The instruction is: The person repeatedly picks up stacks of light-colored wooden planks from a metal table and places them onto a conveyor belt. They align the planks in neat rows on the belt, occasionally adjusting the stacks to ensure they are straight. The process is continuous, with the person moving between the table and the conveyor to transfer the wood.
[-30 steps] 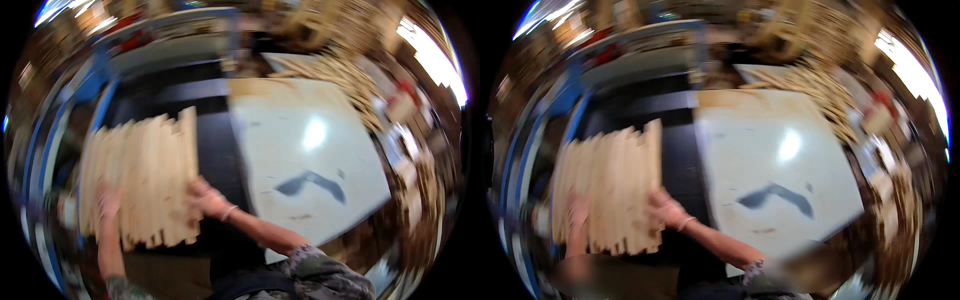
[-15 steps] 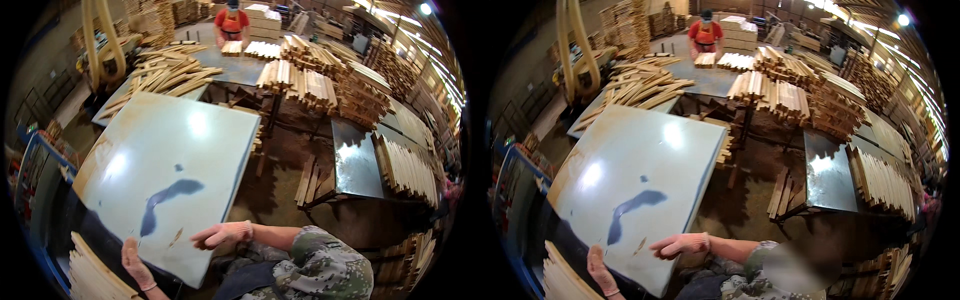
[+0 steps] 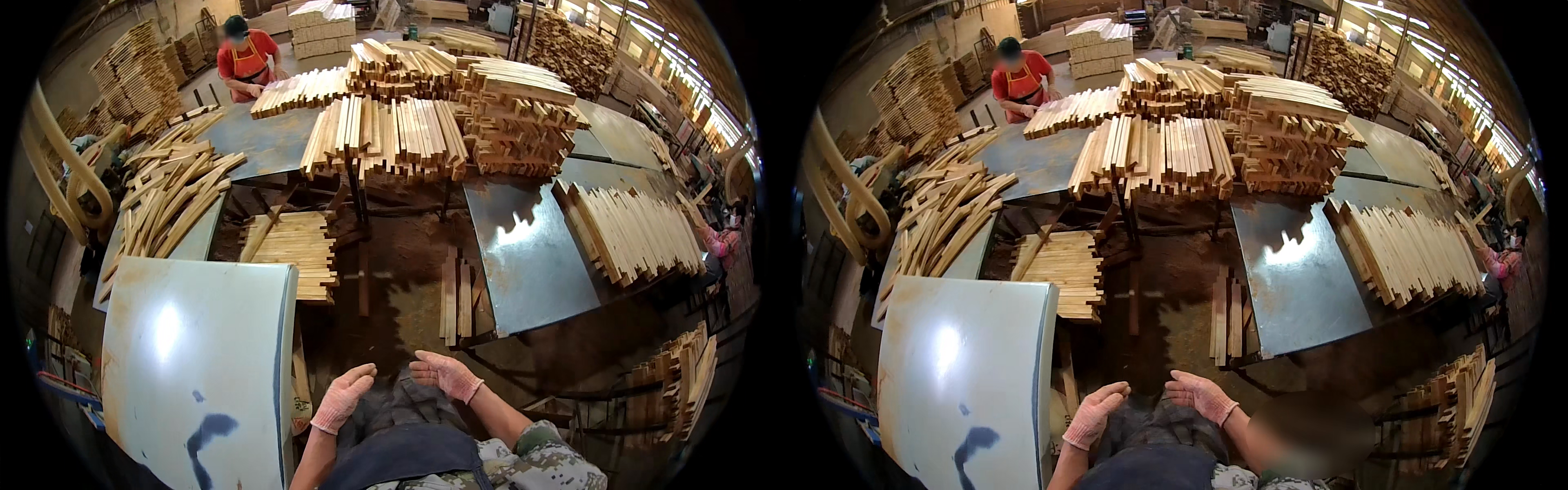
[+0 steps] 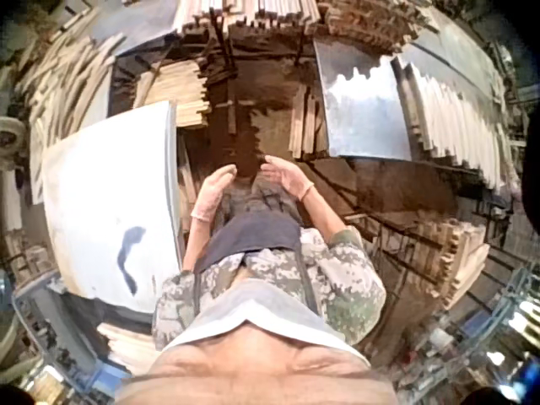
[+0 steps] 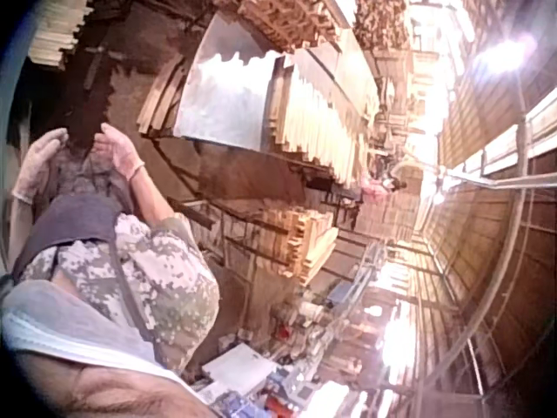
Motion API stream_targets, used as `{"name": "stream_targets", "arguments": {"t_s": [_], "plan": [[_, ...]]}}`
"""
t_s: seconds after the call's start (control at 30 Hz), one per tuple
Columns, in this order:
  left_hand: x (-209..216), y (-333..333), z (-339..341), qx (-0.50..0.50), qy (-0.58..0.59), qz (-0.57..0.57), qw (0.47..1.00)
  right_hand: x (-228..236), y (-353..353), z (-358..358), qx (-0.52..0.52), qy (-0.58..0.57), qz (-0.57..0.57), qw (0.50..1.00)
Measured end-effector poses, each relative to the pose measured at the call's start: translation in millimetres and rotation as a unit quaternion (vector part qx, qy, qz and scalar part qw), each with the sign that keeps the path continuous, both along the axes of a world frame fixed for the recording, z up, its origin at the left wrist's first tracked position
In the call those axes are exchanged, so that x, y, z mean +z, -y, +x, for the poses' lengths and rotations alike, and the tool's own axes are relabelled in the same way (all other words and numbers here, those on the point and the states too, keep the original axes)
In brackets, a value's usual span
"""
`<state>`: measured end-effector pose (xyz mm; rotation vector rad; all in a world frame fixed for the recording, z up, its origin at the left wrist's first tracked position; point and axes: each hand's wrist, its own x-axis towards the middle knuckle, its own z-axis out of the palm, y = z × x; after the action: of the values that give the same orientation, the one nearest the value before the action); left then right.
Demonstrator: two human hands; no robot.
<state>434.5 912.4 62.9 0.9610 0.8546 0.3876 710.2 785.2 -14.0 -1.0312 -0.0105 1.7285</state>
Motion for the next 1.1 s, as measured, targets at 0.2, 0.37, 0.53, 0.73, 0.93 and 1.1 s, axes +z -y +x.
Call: {"name": "stream_targets", "arguments": {"t_s": [0.2, 0.37, 0.53, 0.73, 0.93, 1.1], "plan": [[-29, -91, 65, -0.116, -0.080, 0.032, 0.989, -44, -42, 25, -0.061, 0.028, -0.117, 0.991], [-50, -189, 116, -0.145, -0.095, 0.058, 0.983, -52, -132, 56, 0.017, 0.172, -0.140, 0.975], [-52, -300, 176, -0.187, -0.090, 0.186, 0.960, -31, -254, 110, 0.099, 0.291, -0.108, 0.946], [-32, -416, 223, -0.157, -0.097, 0.187, 0.965, -27, -411, 152, 0.136, 0.490, -0.024, 0.861], [-21, -512, 231, -0.055, -0.143, 0.150, 0.977, 1, -588, 201, 0.187, 0.629, -0.023, 0.754], [-67, -618, 244, 0.040, -0.207, 0.212, 0.954, 0, -744, 275, 0.146, 0.685, -0.058, 0.711]]}}
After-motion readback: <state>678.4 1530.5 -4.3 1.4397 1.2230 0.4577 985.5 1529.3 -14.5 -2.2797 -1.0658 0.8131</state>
